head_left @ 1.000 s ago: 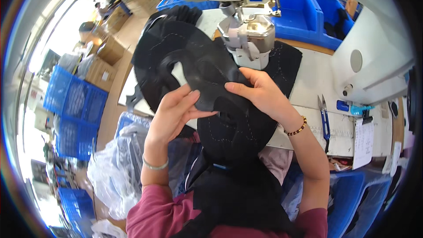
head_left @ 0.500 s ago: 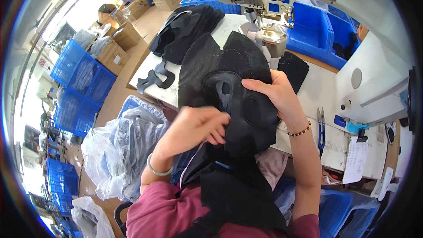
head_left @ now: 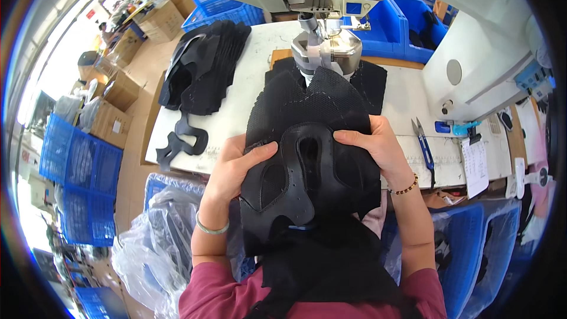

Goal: The person assembles shoe upper components by aligning fabric pieces by hand and stitching them together using a sewing machine.

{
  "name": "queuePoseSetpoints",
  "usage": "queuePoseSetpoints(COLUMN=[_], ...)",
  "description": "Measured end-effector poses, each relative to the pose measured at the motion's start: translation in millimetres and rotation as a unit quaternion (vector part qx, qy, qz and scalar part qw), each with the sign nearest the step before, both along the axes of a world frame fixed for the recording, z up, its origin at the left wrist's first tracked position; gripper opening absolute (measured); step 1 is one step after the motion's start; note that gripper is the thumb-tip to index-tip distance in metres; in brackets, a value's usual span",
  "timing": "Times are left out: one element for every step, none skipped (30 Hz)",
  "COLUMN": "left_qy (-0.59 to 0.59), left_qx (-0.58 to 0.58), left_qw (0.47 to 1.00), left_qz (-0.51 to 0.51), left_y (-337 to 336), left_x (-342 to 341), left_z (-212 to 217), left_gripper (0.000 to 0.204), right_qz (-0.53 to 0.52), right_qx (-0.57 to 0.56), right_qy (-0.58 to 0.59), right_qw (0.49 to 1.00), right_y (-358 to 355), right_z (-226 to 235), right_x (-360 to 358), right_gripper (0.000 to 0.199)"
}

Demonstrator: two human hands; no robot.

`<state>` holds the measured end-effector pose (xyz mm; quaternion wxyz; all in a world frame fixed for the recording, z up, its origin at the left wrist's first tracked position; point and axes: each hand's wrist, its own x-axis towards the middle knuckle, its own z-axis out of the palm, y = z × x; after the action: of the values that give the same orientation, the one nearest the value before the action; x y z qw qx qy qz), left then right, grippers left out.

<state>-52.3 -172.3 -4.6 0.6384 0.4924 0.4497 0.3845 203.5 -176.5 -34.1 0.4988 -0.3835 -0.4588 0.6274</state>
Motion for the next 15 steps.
queuePoseSetpoints(left_qy=[0.0,-0.003,-0.006,-0.005,-0.001,0.003,0.004,-0.005,-0.013,-0.011,-0.024,-0.036,-0.034,-0.053,-0.073], left_qx=[-0.005,-0.002,0.001,-0.004,-0.002,0.0,-0.004,-0.003,-0.001,-0.002,-0.025,-0.046,-0.045,-0.067,-0.086], left_qw=[1.0,1.0,1.0,1.0,1.0,1.0,1.0,1.0,1.0,1.0,0.999,0.998,0.998,0.996,0.994], left_qz=[-0.009,-0.005,0.002,-0.002,-0.006,-0.009,-0.009,-0.008,-0.008,-0.008,-0.011,-0.013,-0.012,-0.008,-0.003], left_y=[2.2,4.0,6.1,9.6,13.1,15.8,17.6,19.0,21.1,23.0,24.6,25.3,26.1,27.0,27.1], left_x=[-0.3,0.2,-0.6,-3.1,-6.1,-9.2,-12.0,-14.8,-18.5,-22.5,-26.6,-31.0,-34.2,-36.7,-39.6], left_z=[-0.9,-2.4,-4.9,-8.2,-11.9,-15.0,-16.8,-18.0,-19.4,-20.9,-22.4,-24.0,-24.0,-22.8,-22.3], left_gripper=[0.023,0.022,0.021,0.021,0.021,0.021,0.021,0.022,0.022,0.022,0.023,0.024,0.024,0.024,0.025], right_qz=[-0.009,-0.01,-0.01,-0.013,-0.019,-0.024,-0.025,-0.019,-0.012,-0.012,-0.001,0.012,0.013,0.015,0.017], right_qx=[-0.005,-0.018,-0.031,-0.036,-0.048,-0.059,-0.063,-0.063,-0.06,-0.061,-0.068,-0.073,-0.072,-0.084,-0.095], right_qy=[0.0,0.007,0.015,0.016,0.02,0.023,0.025,0.024,0.024,0.026,0.013,0.0,0.003,-0.003,-0.009], right_qw=[1.0,1.0,0.999,0.999,0.998,0.998,0.997,0.998,0.998,0.998,0.998,0.997,0.997,0.996,0.995], right_y=[-0.1,0.3,0.9,2.4,4.7,7.1,9.7,12.5,15.1,17.0,19.0,21.0,23.2,25.1,26.6], right_z=[-0.4,-0.4,-0.9,-0.7,-0.1,-0.3,-1.3,-2.2,-3.4,-3.9,-3.5,-3.6,-2.2,0.0,1.3], right_x=[-0.8,-2.1,-4.1,-6.5,-9.1,-11.8,-14.4,-16.7,-19.4,-21.0,-21.8,-24.4,-28.1,-31.6,-34.8], right_gripper=[0.017,0.017,0.016,0.016,0.014,0.012,0.012,0.012,0.012,0.012,0.015,0.018,0.018,0.018,0.018])
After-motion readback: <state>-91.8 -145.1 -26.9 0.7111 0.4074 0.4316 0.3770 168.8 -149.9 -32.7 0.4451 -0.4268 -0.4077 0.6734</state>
